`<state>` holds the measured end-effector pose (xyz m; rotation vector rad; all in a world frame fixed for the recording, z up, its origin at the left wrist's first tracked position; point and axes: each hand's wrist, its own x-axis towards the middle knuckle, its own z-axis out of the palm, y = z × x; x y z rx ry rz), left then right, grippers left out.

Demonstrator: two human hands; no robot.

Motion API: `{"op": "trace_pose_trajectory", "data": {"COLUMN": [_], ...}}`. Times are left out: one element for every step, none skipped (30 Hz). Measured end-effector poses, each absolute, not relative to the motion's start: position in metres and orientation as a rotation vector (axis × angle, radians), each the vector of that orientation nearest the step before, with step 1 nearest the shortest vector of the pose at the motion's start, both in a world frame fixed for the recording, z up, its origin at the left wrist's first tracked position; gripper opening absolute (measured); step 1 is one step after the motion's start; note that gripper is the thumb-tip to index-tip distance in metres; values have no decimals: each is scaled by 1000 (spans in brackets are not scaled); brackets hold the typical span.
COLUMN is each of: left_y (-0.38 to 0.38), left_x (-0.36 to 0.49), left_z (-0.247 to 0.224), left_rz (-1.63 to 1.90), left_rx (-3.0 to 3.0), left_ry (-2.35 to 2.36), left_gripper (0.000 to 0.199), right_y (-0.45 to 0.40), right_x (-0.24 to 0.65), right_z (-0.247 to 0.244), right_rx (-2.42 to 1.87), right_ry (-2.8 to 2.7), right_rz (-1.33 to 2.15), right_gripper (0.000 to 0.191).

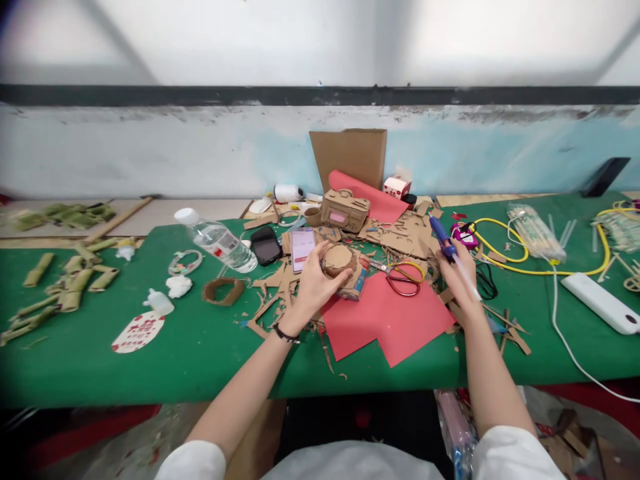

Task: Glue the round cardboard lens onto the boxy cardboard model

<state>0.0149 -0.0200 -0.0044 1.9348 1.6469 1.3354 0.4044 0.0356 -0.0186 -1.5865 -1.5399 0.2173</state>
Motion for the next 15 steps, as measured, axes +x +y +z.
{"op": "trace_pose_trajectory", "data": {"left_y": [-19, -18, -16, -13, -10, -7, -3, -1, 2, 3, 3, 3, 2, 1, 0], "left_x": [15, 15, 14, 13, 12, 11, 10, 9, 8, 6, 4, 2, -1, -4, -6], "left_z": [-5, -5, -5, -6, -6, -8, -11, -15, -19, -25, -30, -36, -41, -44, -47], "left_rz": [1356, 1363, 1355, 1336, 1313, 1293, 1280, 1280, 1298, 1336, 1386, 1439, 1493, 1523, 1547], "left_rx": [1932, 1941, 1958, 1980, 2008, 2038, 2065, 2089, 2108, 2124, 2136, 2150, 2173, 2206, 2241], "left_ry": [1584, 1496, 1395, 1299, 1222, 1168, 1138, 1133, 1146, 1170, 1205, 1242, 1277, 1302, 1323], "left_gripper": [86, 87, 89, 92, 94, 94, 92, 89, 85, 80, 74, 69, 63, 57, 52], "right_y": [36, 35, 34, 33, 31, 29, 27, 26, 24, 24, 24, 24, 26, 28, 30], "right_x": [400, 396, 391, 387, 382, 377, 372, 367, 362, 356, 350, 344, 337, 331, 324], "right_z": [-19, -19, -18, -16, -13, -10, -6, -2, 2, 7, 12, 16, 19, 22, 24], "right_rx": [-1544, -1493, -1439, -1397, -1368, -1344, -1321, -1293, -1263, -1231, -1201, -1169, -1139, -1118, -1104], "right_ry": [-1465, -1403, -1353, -1323, -1307, -1299, -1303, -1315, -1333, -1345, -1348, -1342, -1331, -1321, -1320], "right_rz": [324, 429, 518, 596, 663, 714, 766, 816, 875, 928, 974, 1016, 1047, 1065, 1079], "right_gripper": [50, 52, 53, 53, 51, 48, 45, 44, 43, 44, 45, 47, 47, 47, 47]}}
